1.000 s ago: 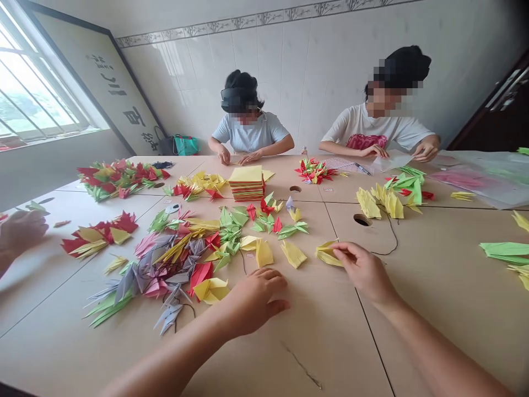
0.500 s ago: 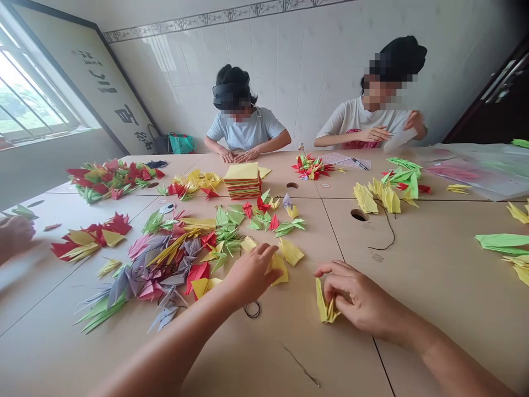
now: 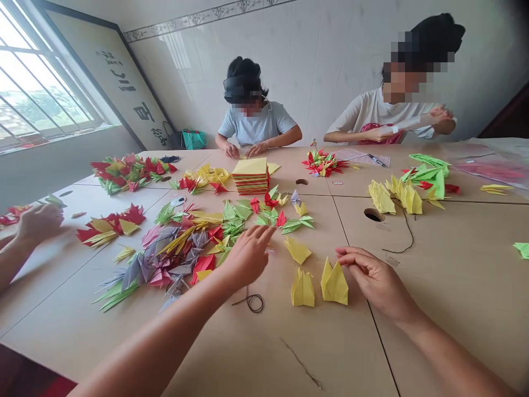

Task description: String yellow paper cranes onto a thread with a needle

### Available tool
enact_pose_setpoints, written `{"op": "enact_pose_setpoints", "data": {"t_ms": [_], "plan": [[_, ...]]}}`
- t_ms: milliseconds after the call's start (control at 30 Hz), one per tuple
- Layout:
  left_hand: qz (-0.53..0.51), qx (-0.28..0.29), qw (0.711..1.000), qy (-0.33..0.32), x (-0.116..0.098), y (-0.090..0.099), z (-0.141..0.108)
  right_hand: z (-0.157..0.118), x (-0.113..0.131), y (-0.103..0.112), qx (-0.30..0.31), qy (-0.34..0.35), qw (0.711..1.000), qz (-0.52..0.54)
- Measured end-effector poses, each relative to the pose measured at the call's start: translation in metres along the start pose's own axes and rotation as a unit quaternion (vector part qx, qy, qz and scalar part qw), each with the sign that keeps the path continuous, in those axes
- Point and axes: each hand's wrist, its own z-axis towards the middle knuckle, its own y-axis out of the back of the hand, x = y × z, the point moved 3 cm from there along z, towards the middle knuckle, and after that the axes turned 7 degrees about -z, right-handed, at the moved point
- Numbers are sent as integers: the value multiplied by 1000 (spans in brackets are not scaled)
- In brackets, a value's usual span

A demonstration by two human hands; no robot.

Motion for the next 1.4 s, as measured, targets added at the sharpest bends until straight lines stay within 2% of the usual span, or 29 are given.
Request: {"op": "enact_pose_setpoints", "data": {"t_ms": [133, 233, 367, 467, 600, 733, 767, 800, 900, 967, 1000, 1067, 1133, 1200, 1267, 1333, 1400], "plan": [[-6, 19, 998, 55, 32, 14, 27, 6, -12, 1, -22, -23, 999, 10], [-55, 23, 994, 97, 39, 26, 38, 7, -16, 4, -31, -47, 998, 26], [-183, 23, 976, 115, 26, 44, 37, 6, -16, 2, -30, -67, 996, 53], [-297, 24, 947, 118, 11, 53, 30, 5, -13, 0, -26, -70, 995, 69], [-409, 28, 902, 131, -3, 54, 21, 3, -6, 2, -32, -70, 994, 78], [-481, 48, 867, 124, -16, 47, 11, -9, 22, 7, -49, -52, 992, 106], [-495, 57, 860, 116, -21, 44, 8, -14, 33, 7, -33, -43, 990, 126], [-506, 67, 853, 107, -27, 41, 4, -19, 44, 4, 13, -33, 981, 190], [-524, 104, 842, 76, -48, 28, -9, -38, 75, -11, 209, -39, 913, 348], [-516, 116, 847, 45, -60, 21, -16, -45, 86, -17, 280, -49, 871, 400], [-511, 114, 851, 36, -65, 18, -19, -47, 88, -19, 295, -56, 863, 406], [-510, 104, 853, 37, -69, 13, -23, -46, 88, -19, 292, -68, 869, 394], [-530, 97, 840, 60, -69, 8, -26, -43, 87, -15, 272, -74, 884, 372], [-575, 97, 807, 97, -65, 2, -29, -40, 86, -13, 252, -75, 897, 356], [-638, 97, 752, 135, -61, -4, -34, -39, 86, -12, 237, -78, 911, 329], [-692, 91, 701, 144, -59, -10, -39, -39, 85, -13, 218, -79, 929, 288], [-706, 91, 690, 128, -59, -16, -42, -40, 84, -14, 200, -67, 946, 246]]}}
